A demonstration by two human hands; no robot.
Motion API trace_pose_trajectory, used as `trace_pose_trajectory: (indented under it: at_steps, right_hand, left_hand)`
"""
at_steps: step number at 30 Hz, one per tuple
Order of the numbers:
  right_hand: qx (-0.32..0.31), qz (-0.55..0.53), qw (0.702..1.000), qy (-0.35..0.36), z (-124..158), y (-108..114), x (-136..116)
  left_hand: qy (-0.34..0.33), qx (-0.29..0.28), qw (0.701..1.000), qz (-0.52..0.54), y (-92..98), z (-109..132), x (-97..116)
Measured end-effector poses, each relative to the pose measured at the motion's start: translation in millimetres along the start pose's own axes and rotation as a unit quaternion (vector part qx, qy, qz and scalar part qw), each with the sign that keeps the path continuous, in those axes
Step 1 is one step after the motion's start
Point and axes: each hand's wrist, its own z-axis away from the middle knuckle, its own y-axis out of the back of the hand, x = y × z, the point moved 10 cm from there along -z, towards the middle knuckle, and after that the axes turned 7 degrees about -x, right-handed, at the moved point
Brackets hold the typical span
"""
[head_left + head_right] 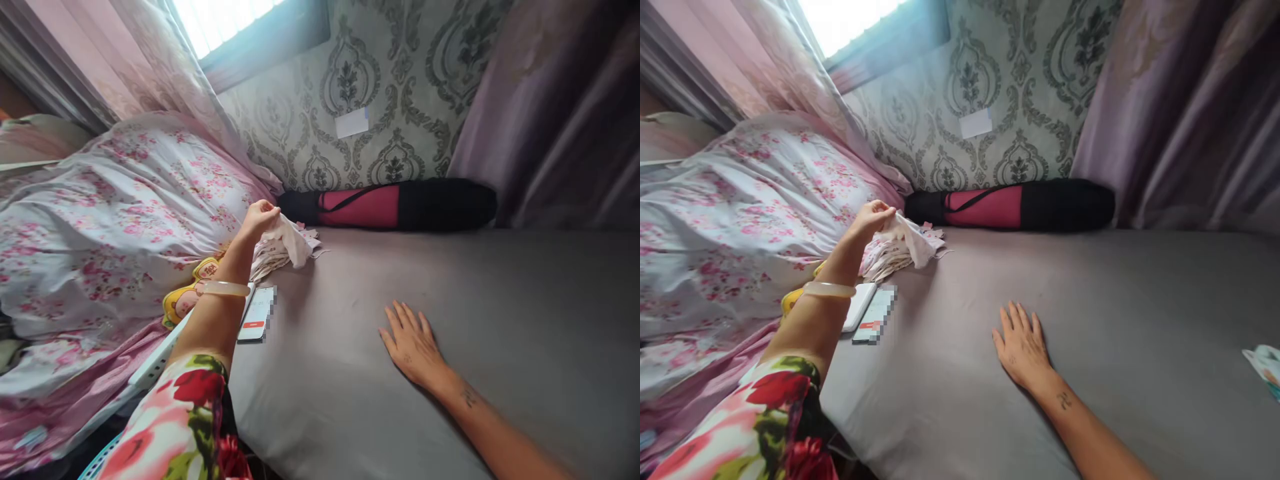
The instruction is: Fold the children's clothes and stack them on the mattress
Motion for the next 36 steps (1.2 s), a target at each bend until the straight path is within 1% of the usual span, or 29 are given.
trace_pose_trajectory:
  at_steps: [2, 4, 6, 9, 11, 12, 14, 16, 19, 20, 22, 24, 27, 29, 31, 32, 33, 34, 36]
  right_hand:
    - [0.009, -0.026, 1.000, 0.003, 1, 1, 2]
    - [0.032, -0.070, 0.997, 0.006, 1, 10, 5]
    - [0.081, -0.143, 0.986, 0.005, 2, 31, 10]
    - [0.191, -0.262, 0.946, -0.005, 10, 80, 19]
    - [0.256, -0.294, 0.921, -0.007, 19, 113, 23]
    - [0.280, -0.294, 0.914, -0.007, 23, 127, 23]
    - [0.309, -0.272, 0.911, -0.015, 29, 147, 24]
    - [0.325, -0.252, 0.911, -0.044, 31, 155, 32]
    - [0.344, -0.271, 0.893, -0.100, 31, 155, 59]
    - [0.353, -0.284, 0.884, -0.111, 32, 154, 69]
    - [0.363, -0.307, 0.872, -0.114, 31, 157, 85]
    - [0.346, -0.335, 0.870, -0.104, 27, 161, 97]
    - [0.270, -0.425, 0.861, -0.073, 19, 169, 106]
    - [0.197, -0.496, 0.845, -0.049, 18, 175, 102]
    - [0.114, -0.538, 0.834, -0.039, 25, 181, 93]
    - [0.077, -0.543, 0.835, -0.045, 30, 184, 89]
    - [0.048, -0.545, 0.835, -0.053, 37, 188, 86]
    - [0.037, -0.545, 0.835, -0.066, 44, 192, 86]
    - [0.005, -0.541, 0.838, -0.076, 52, 196, 85]
  left_hand:
    - [-0.011, 0.003, 0.995, 0.095, -17.8, 3, 32]
    - [-0.012, 0.019, 0.983, 0.185, -35.8, 11, 60]
    - [-0.033, -0.004, 0.959, 0.283, -60.9, 21, 90]
    - [-0.054, -0.052, 0.923, 0.376, -98.8, 42, 127]
    - [-0.074, -0.078, 0.904, 0.413, -120.4, 58, 147]
    - [-0.088, -0.090, 0.896, 0.425, -130.1, 66, 156]
    - [-0.124, -0.120, 0.884, 0.434, -147.5, 83, 175]
    - [-0.168, -0.151, 0.879, 0.421, -161.5, 100, 193]
    - [-0.221, -0.179, 0.874, 0.393, -173.6, 124, 213]
    - [-0.230, -0.178, 0.875, 0.386, -174.7, 130, 216]
    - [-0.240, -0.159, 0.884, 0.370, -172.3, 136, 217]
    - [-0.242, -0.128, 0.897, 0.347, -165.4, 137, 211]
    - [-0.226, -0.098, 0.924, 0.293, -153.2, 133, 191]
    - [-0.201, -0.093, 0.946, 0.236, -145.2, 131, 174]
    - [-0.183, -0.093, 0.964, 0.166, -136.8, 132, 159]
    - [-0.179, -0.100, 0.969, 0.137, -134.6, 134, 153]
    - [-0.174, -0.119, 0.970, 0.120, -135.8, 136, 147]
    - [-0.166, -0.154, 0.967, 0.117, -141.6, 139, 142]
    - [-0.132, -0.245, 0.948, 0.153, -164.0, 145, 128]
